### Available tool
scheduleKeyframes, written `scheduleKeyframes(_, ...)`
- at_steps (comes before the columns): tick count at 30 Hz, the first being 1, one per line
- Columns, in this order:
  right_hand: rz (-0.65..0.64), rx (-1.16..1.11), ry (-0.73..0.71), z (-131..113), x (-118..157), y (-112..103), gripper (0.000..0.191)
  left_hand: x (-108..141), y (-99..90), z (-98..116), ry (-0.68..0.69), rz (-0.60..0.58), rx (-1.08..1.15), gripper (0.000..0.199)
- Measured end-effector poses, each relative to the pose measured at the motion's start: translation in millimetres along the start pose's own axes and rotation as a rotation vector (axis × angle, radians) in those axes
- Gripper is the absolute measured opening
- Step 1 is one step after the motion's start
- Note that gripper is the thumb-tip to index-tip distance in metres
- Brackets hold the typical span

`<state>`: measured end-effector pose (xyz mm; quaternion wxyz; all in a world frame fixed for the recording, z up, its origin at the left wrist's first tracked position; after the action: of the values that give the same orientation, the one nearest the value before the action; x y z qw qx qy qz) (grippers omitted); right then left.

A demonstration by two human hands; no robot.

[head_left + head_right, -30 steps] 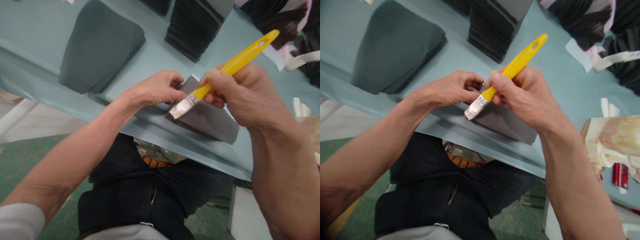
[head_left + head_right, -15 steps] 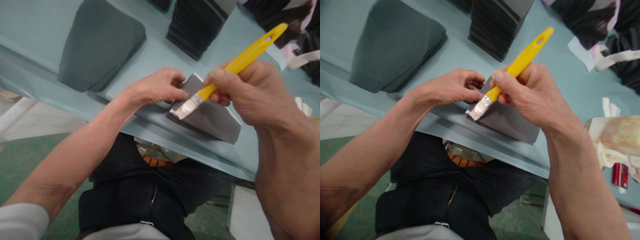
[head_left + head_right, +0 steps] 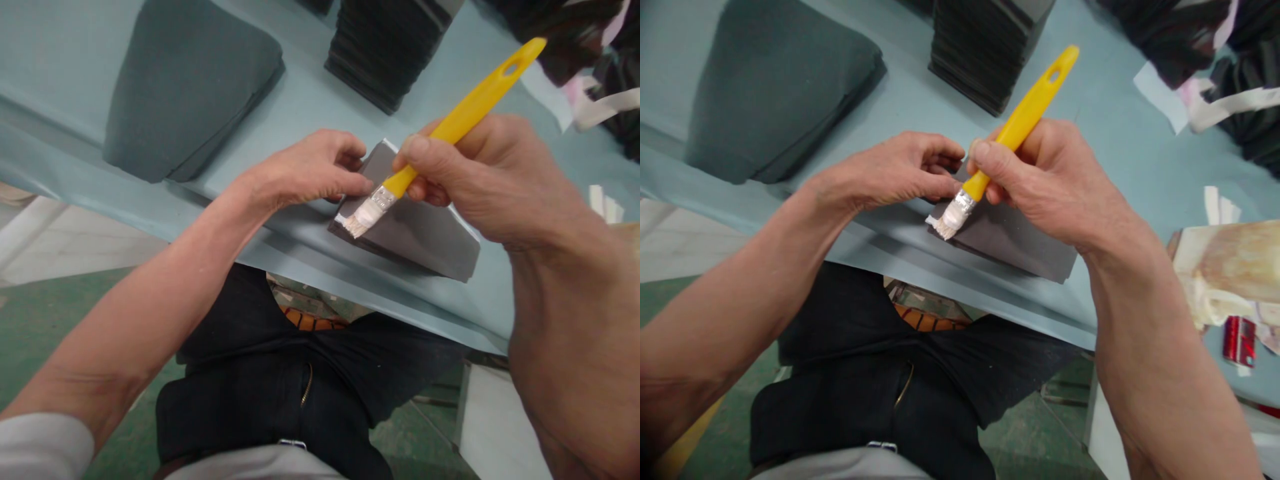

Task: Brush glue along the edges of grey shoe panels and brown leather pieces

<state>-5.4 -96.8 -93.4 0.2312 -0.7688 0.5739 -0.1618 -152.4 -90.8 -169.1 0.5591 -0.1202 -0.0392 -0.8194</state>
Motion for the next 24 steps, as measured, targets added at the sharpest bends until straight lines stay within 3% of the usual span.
scheduleKeyframes(7,-0.007,0.095,-0.016,2,1,-6,0.041,-4,-1.6,-3,0.025,0.051,-0.099,0.013)
scheduleKeyframes(15,-0.032,0.140,-0.013,8,6,-17,0.045,0,-6.3,-1,-0.002,0.080,-0.151,0.039)
scheduleKeyframes(24,-0.042,0.144,0.020,19,13,-29,0.045,2,-3.5,1,0.031,0.027,-0.084,0.048)
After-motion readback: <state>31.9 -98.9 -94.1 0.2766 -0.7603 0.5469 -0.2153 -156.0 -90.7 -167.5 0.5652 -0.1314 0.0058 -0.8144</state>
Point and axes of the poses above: each hand's wrist, its own x-axis away from the middle knuckle, its own y-axis out of the palm, z = x × y, the point moved 6 cm from there along -x, towards the middle knuckle, and after that the axes turned 11 degrees about z, right-handed, at the moved point
